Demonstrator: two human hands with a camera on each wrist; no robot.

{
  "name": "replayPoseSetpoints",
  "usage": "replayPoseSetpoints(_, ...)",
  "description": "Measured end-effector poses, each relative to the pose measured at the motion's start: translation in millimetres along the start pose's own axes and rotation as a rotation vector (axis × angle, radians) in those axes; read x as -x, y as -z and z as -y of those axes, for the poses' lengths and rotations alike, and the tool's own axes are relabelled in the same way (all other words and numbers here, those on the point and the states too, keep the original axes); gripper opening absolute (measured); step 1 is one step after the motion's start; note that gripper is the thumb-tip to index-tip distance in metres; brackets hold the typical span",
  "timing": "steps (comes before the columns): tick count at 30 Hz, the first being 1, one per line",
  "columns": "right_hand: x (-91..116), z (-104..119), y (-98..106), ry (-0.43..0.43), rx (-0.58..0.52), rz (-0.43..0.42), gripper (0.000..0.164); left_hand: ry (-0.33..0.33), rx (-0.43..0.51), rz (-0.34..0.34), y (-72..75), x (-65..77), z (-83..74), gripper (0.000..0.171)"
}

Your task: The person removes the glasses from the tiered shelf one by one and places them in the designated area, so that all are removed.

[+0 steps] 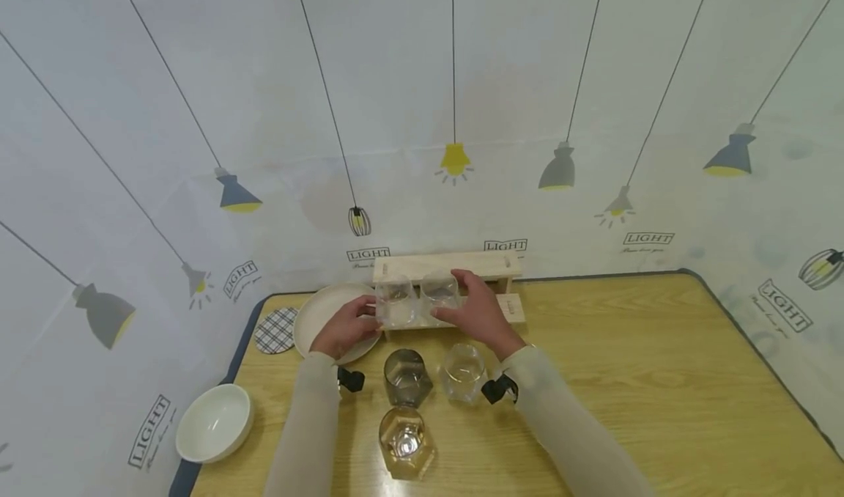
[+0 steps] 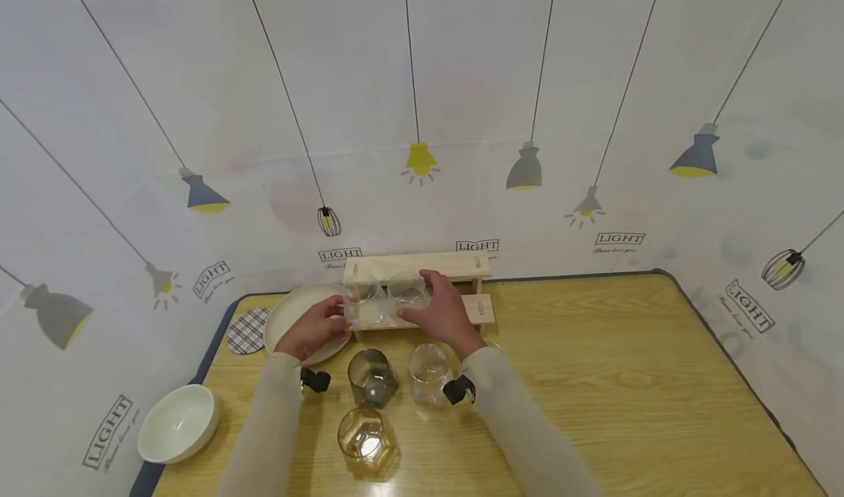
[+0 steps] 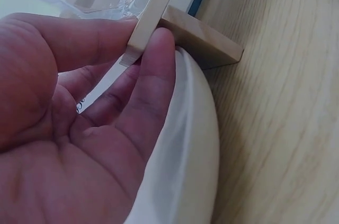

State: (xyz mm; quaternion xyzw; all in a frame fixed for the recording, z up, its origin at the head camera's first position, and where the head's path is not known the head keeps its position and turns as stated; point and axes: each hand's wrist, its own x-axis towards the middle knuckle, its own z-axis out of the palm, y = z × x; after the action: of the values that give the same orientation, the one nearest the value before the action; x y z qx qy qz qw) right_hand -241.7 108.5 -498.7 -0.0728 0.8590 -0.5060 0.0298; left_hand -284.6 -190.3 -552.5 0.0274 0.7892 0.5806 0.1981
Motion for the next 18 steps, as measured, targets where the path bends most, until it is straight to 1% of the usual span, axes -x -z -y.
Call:
replayPoseSetpoints(4,-4,-1,-5,-0.021,0.028,0.009,0.089,0.004,0.011,-0.002,0.6,-1.1,1.1,0.050)
replayPoseSetpoints(9,-3,-2,-6,-0.016,0.026,0.005,0.086,0.009,0.010,-0.003,0.2,-0.9,1.1,0.051)
replayPoseSetpoints(12,-3,-2,-6,-0.011,0.043,-0.004,0.085,0.010,0.018,-0.003,-0.1,-0.2,-0.3,0.051)
replayPoseSetpoints(15,0,-1,-3,-0.014,0.026,-0.017,0.086,0.011,0.032,-0.004,-0.3,-0.4,-0.3,0.052)
replayPoseSetpoints(18,6,1,2,-0.011,-0.022,-0.026,0.086,0.016,0.040,-0.009,-0.3,-0.4,0.8,0.053)
